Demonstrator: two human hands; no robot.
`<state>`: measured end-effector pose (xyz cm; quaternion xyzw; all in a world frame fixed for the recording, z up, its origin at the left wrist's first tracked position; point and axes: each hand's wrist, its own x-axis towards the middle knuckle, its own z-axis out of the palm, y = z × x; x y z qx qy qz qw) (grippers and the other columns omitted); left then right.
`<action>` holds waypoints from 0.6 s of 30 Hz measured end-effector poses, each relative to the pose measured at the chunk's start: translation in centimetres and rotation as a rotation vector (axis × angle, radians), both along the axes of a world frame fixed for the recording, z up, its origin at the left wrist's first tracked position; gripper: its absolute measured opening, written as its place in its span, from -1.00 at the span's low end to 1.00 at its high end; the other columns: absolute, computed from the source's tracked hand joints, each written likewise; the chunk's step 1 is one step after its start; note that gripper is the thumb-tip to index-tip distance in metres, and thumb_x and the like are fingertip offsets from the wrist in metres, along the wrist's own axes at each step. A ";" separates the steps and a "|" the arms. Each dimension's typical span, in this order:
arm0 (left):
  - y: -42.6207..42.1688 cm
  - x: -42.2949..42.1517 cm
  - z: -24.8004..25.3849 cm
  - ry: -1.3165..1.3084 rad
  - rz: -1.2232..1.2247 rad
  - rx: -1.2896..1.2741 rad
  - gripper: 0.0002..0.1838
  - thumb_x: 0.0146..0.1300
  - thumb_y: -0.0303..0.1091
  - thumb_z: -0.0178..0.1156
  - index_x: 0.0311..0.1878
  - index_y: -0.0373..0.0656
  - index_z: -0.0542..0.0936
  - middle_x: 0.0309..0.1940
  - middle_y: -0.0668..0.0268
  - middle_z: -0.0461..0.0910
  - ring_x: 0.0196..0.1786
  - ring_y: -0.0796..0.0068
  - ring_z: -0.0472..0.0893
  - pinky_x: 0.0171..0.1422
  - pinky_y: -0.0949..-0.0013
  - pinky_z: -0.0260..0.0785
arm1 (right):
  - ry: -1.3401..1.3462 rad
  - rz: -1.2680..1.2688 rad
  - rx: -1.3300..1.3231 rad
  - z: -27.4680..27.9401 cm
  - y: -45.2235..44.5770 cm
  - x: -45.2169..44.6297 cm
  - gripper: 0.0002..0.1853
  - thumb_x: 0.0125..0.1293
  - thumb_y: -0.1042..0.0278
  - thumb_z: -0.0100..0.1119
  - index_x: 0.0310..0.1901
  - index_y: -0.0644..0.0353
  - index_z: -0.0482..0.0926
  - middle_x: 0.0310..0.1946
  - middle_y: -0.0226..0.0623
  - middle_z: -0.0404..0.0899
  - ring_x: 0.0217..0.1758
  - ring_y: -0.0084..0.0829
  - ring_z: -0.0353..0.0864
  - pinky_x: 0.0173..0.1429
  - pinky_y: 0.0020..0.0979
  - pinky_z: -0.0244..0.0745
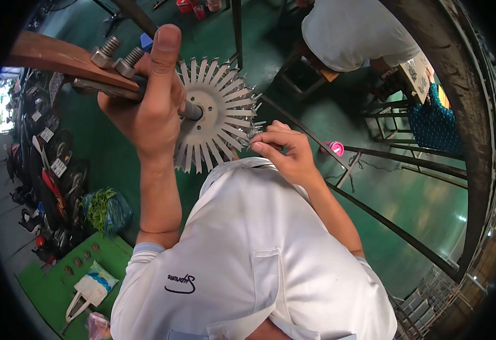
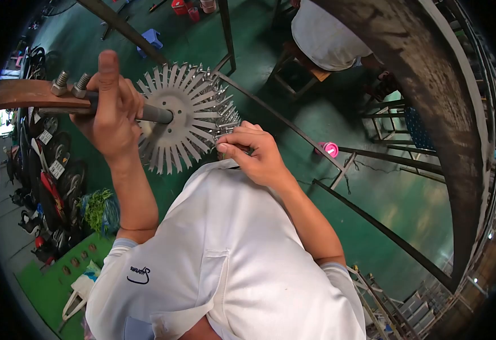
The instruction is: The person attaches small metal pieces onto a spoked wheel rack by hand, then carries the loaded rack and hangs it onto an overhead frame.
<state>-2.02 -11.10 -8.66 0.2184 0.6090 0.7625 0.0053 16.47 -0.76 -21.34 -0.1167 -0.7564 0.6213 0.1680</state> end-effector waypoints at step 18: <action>-1.0 -0.5 -1.6 -0.037 0.091 -0.004 -0.50 0.27 -0.30 0.47 -0.70 -0.10 0.39 -0.84 0.48 0.31 -0.81 0.69 0.27 -0.69 0.53 0.09 | -0.065 -0.058 0.247 1.1 -0.4 -1.6 -0.88 0.20 0.47 0.42 -0.23 0.27 0.73 -0.51 -0.29 0.57 -0.47 -0.33 0.43 -0.34 -0.32 0.32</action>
